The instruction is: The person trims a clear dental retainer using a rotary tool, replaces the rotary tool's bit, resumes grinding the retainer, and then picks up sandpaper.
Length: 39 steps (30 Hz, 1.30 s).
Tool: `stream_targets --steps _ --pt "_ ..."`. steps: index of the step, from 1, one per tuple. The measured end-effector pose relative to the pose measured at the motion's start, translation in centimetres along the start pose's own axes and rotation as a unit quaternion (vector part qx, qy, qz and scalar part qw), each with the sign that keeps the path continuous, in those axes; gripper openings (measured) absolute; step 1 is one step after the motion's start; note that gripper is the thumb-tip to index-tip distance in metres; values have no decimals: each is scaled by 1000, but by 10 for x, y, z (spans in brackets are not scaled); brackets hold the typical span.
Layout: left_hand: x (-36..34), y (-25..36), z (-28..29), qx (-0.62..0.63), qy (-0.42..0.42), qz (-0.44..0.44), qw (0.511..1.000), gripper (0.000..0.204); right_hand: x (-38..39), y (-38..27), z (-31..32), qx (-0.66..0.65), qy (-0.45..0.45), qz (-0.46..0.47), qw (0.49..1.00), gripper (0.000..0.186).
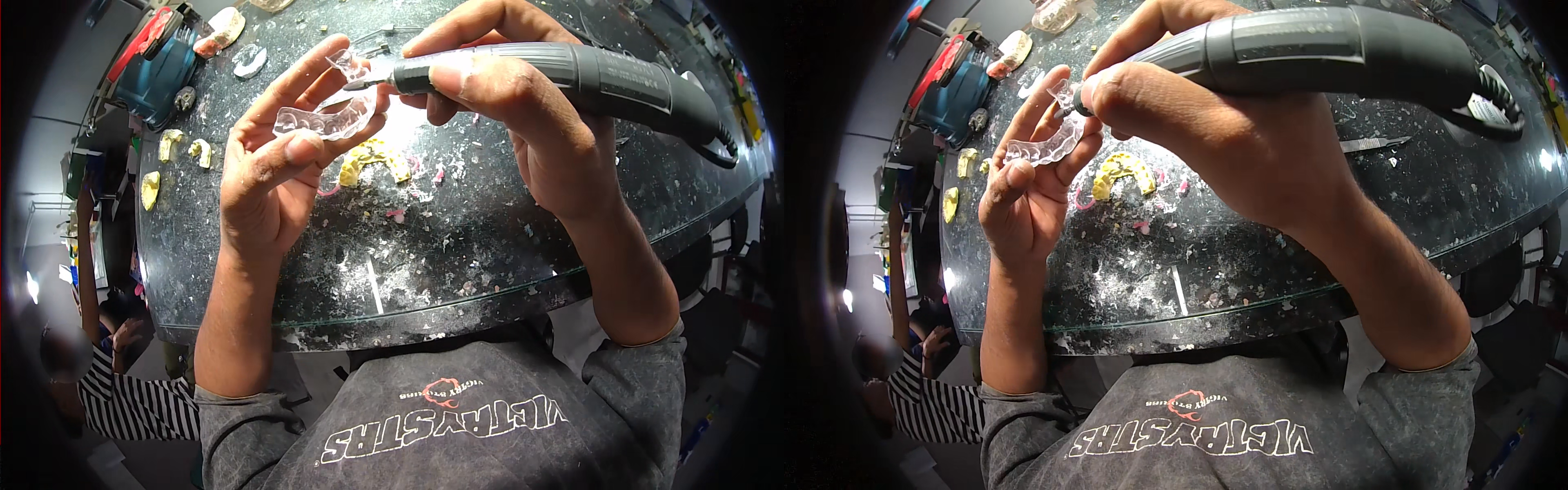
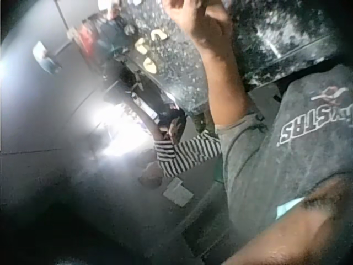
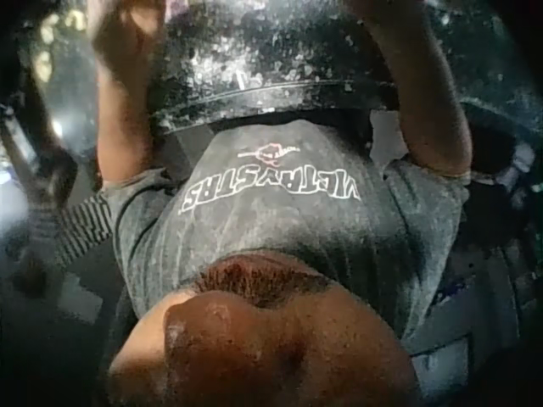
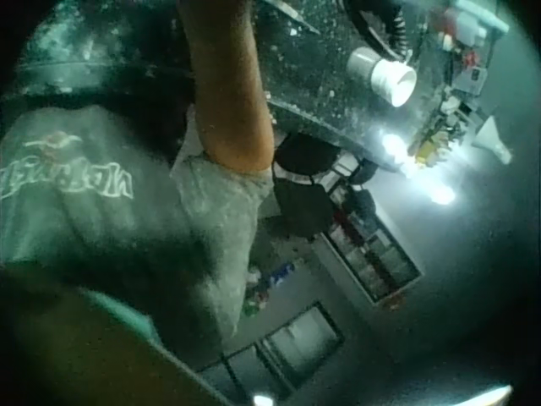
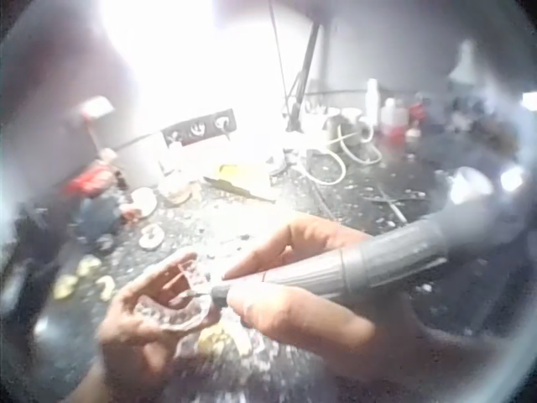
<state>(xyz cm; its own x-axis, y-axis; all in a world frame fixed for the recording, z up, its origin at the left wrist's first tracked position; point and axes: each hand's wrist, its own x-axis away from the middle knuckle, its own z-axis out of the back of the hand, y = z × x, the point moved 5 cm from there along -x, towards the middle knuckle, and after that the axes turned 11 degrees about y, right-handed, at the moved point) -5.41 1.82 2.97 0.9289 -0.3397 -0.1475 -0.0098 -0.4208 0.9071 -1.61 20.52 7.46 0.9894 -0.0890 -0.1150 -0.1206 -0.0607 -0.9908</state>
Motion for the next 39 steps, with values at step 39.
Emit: stream_targets --steps 39 --pt "0 -5 5 2 49 -19 999 81 1 2 -4 -78 -100 -100 987 31"
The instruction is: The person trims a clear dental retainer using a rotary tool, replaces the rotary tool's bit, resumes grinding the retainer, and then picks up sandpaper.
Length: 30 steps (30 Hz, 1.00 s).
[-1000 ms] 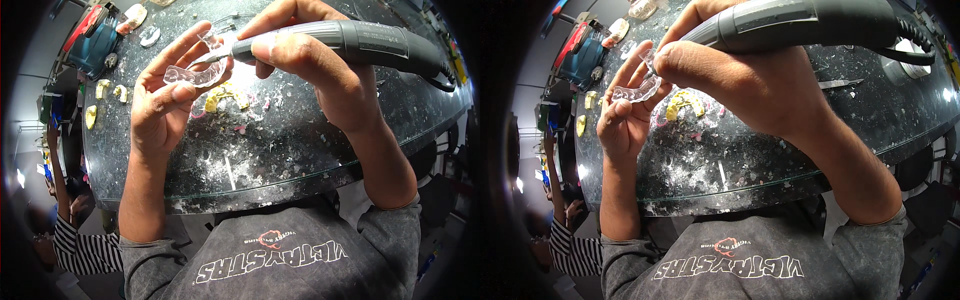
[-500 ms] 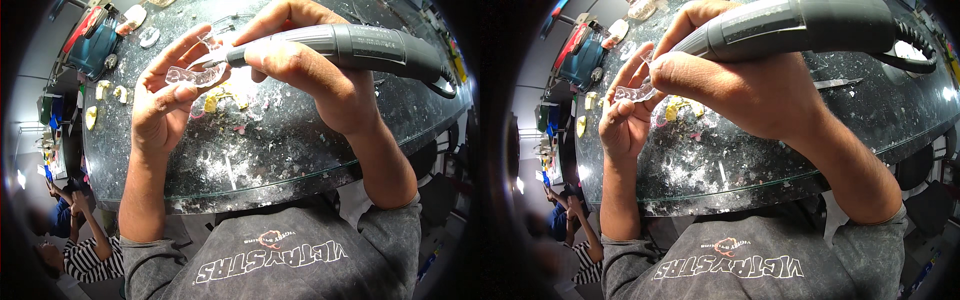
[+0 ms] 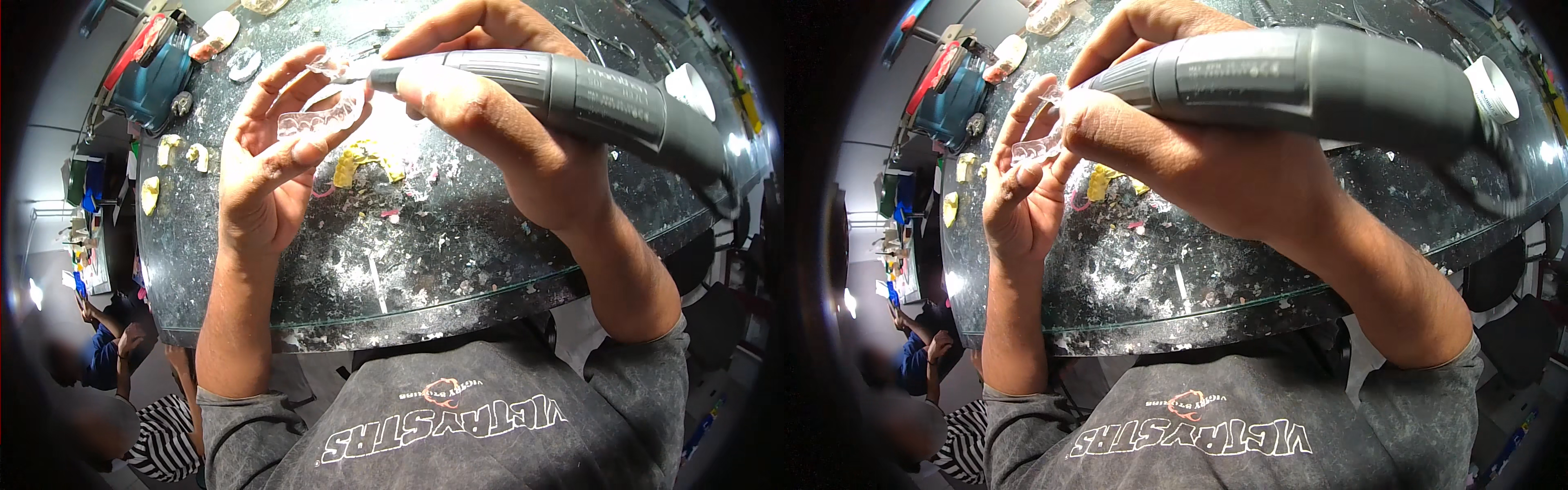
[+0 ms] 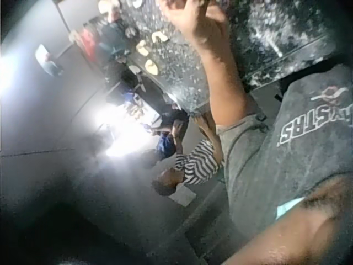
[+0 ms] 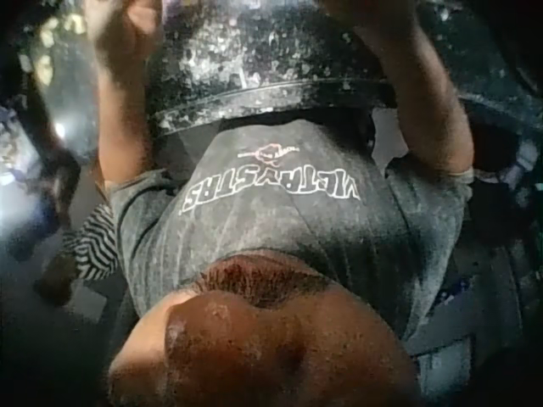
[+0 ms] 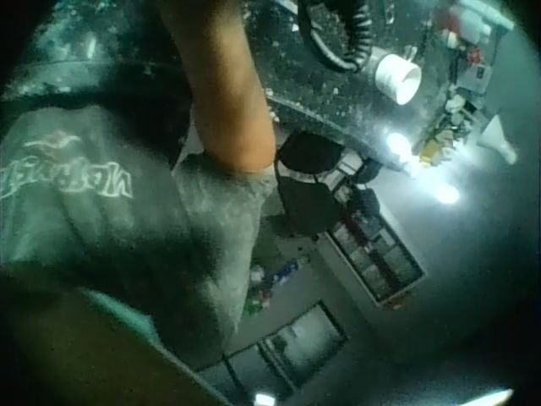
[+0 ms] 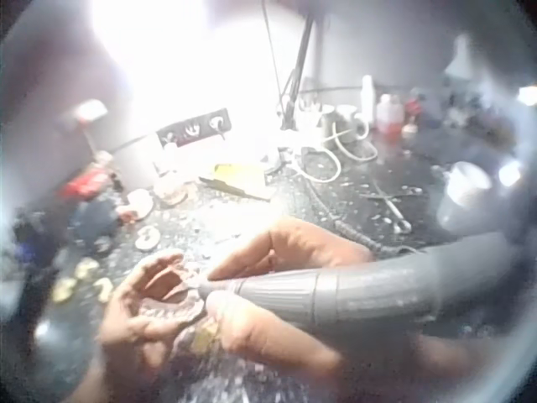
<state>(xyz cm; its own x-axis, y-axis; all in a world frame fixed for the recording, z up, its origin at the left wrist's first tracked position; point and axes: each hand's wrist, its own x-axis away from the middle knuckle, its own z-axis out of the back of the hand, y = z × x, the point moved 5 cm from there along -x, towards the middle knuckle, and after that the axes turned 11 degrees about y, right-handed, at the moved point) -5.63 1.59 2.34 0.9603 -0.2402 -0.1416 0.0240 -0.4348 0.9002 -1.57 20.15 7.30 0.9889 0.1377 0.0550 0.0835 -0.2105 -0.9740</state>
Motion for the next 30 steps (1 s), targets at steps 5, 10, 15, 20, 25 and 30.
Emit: stream_targets --steps 5,10,15,20,25,30 --pt "2 0 3 0 36 -20 999 77 1 3 -3 29 -3 49 998 33" --pt "4 0 3 -30 38 -33 998 74 3 4 -3 42 1 78 996 34" --pt "7 -1 -3 -37 51 -44 997 72 8 5 -7 68 12 111 991 35" --pt "13 -4 -9 -28 105 -59 992 61 8 3 -8 97 47 156 982 34" --pt "17 -4 -13 -20 122 -64 990 61 -1 4 -6 91 17 116 989 31" --pt "19 -6 -14 -36 142 -68 987 63 0 7 -5 157 33 174 972 28"
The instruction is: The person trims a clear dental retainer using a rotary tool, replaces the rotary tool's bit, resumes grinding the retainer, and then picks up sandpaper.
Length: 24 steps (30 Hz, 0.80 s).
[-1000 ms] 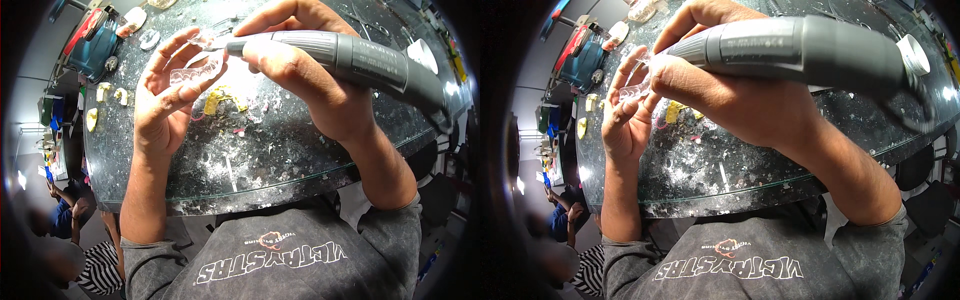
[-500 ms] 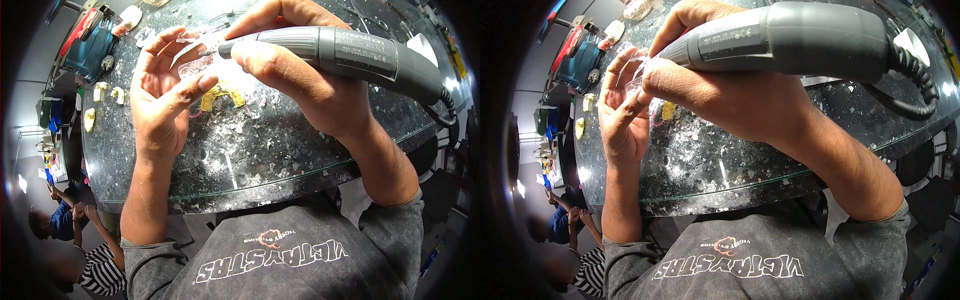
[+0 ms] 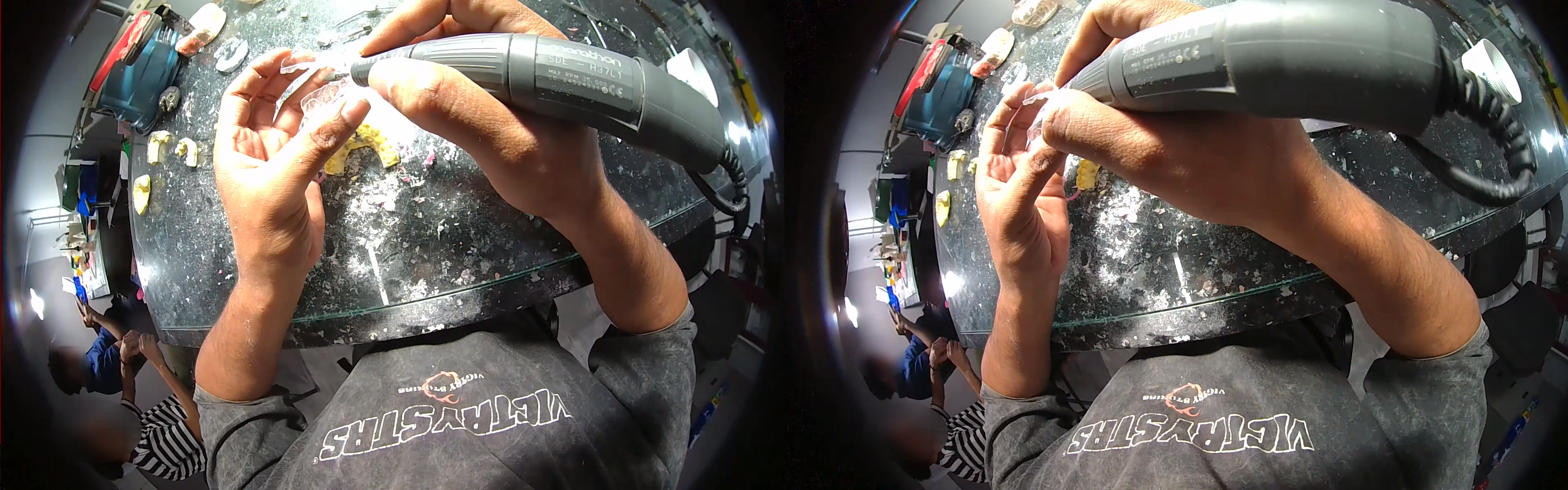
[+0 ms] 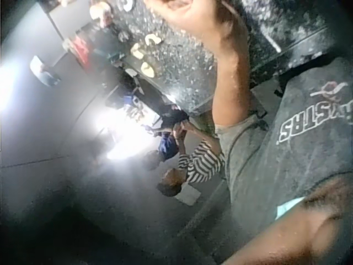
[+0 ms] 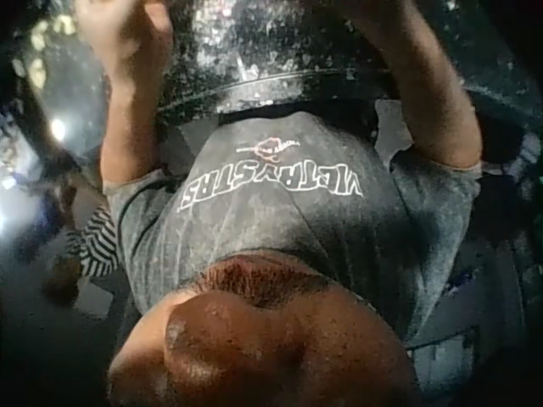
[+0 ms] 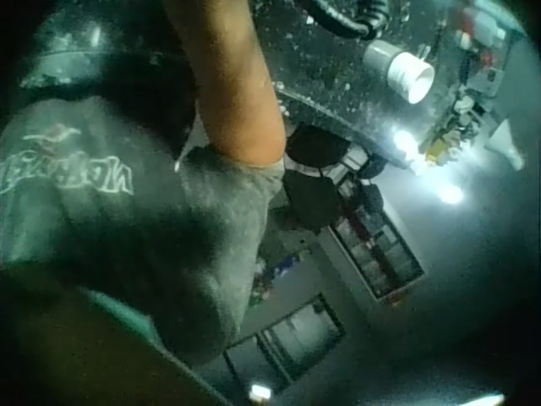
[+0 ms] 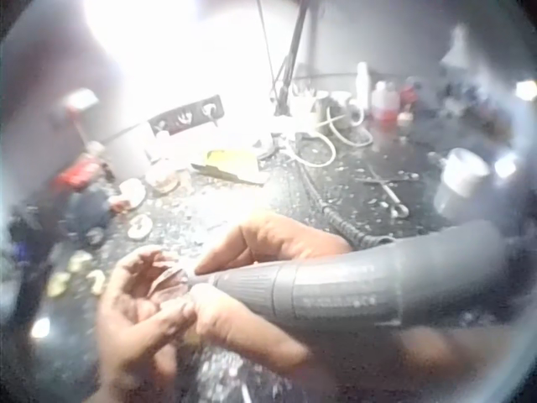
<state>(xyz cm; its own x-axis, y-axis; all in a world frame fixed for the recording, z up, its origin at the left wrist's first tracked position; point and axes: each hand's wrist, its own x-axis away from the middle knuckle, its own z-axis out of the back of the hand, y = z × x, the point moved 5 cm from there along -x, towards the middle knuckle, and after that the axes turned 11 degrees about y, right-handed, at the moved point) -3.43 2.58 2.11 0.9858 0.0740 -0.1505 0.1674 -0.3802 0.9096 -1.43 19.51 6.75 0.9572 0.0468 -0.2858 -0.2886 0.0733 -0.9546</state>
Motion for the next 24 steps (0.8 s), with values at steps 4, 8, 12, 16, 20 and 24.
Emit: stream_targets --steps 4,8,12,16,20,24 --pt "1 0 0 3 6 1 1000 62 2 -6 -1 8 -34 154 987 27" --pt "2 0 -1 6 15 2 1000 61 -4 6 1 -99 -35 25 994 29" --pt "2 0 -1 -3 19 -4 1000 61 0 8 1 -123 -29 -69 990 30" --pt "3 -1 -1 -5 17 -8 1000 60 6 0 -5 -60 -24 7 998 30" --pt "3 -1 0 -4 11 -14 1000 60 8 1 -6 -6 19 50 999 31" --pt "3 -2 2 -67 7 -29 997 70 3 5 -8 -96 -11 7 995 31"
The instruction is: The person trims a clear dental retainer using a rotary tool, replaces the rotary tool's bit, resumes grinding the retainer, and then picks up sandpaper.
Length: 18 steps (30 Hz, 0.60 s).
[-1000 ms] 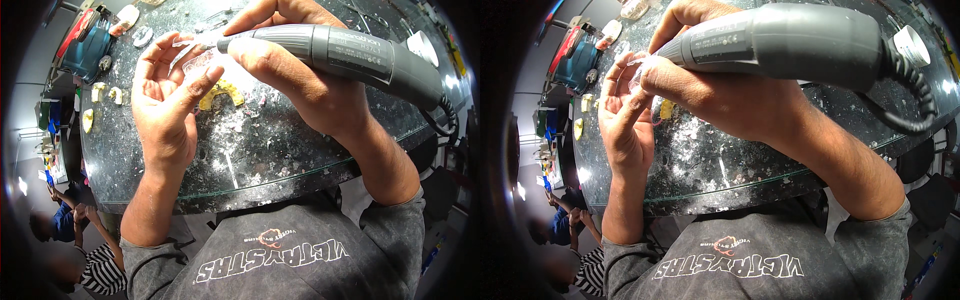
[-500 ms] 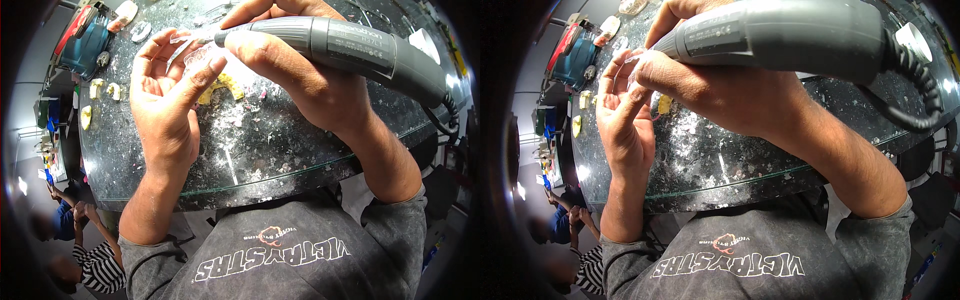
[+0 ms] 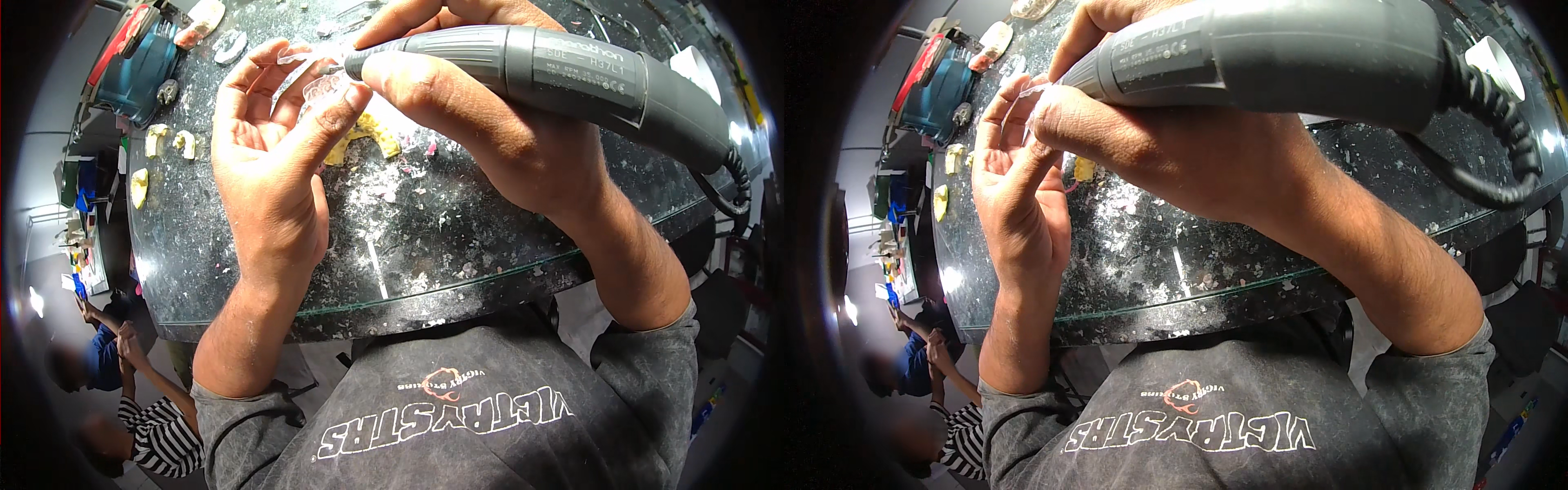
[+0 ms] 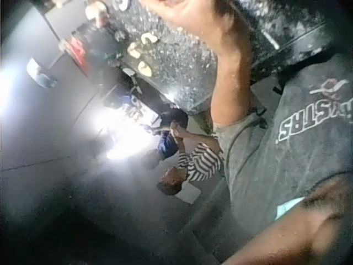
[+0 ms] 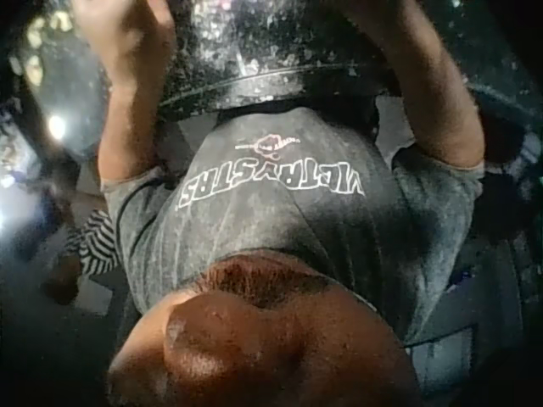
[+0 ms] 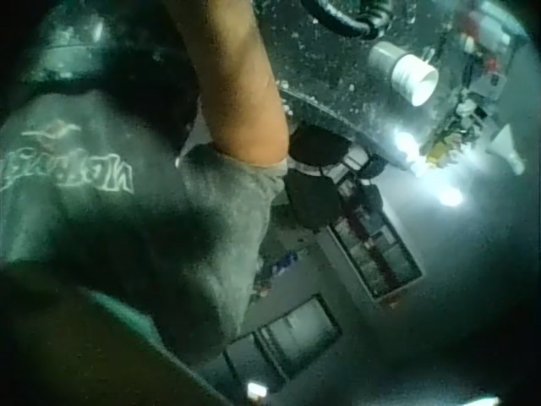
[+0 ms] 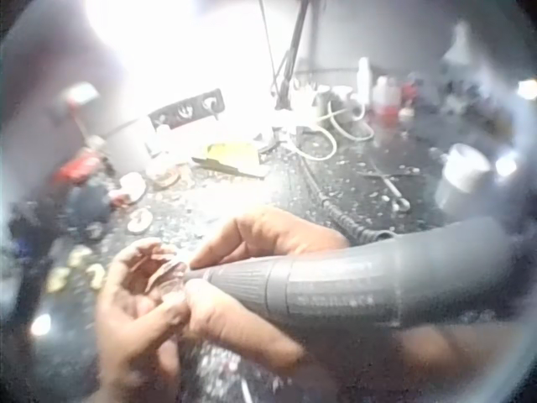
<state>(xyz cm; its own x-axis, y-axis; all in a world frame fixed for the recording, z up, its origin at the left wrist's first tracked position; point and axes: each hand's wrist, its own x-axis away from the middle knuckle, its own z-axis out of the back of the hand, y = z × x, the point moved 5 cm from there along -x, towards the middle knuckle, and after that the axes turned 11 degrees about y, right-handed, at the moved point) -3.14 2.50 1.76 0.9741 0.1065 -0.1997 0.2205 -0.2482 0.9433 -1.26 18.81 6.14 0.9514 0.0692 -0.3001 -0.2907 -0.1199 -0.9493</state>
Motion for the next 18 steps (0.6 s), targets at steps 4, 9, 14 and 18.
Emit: stream_targets --steps 4,9,14,18 --pt "0 0 1 -2 -4 -7 1000 70 4 0 -2 38 41 -12 998 32" --pt "0 2 -2 -2 -6 -8 1000 68 2 -1 -3 31 54 -14 998 32" --pt "1 3 -3 58 5 9 998 58 2 -1 -2 20 23 -63 998 32" --pt "0 1 -2 42 6 1 999 59 5 -3 -3 89 5 -30 996 35"
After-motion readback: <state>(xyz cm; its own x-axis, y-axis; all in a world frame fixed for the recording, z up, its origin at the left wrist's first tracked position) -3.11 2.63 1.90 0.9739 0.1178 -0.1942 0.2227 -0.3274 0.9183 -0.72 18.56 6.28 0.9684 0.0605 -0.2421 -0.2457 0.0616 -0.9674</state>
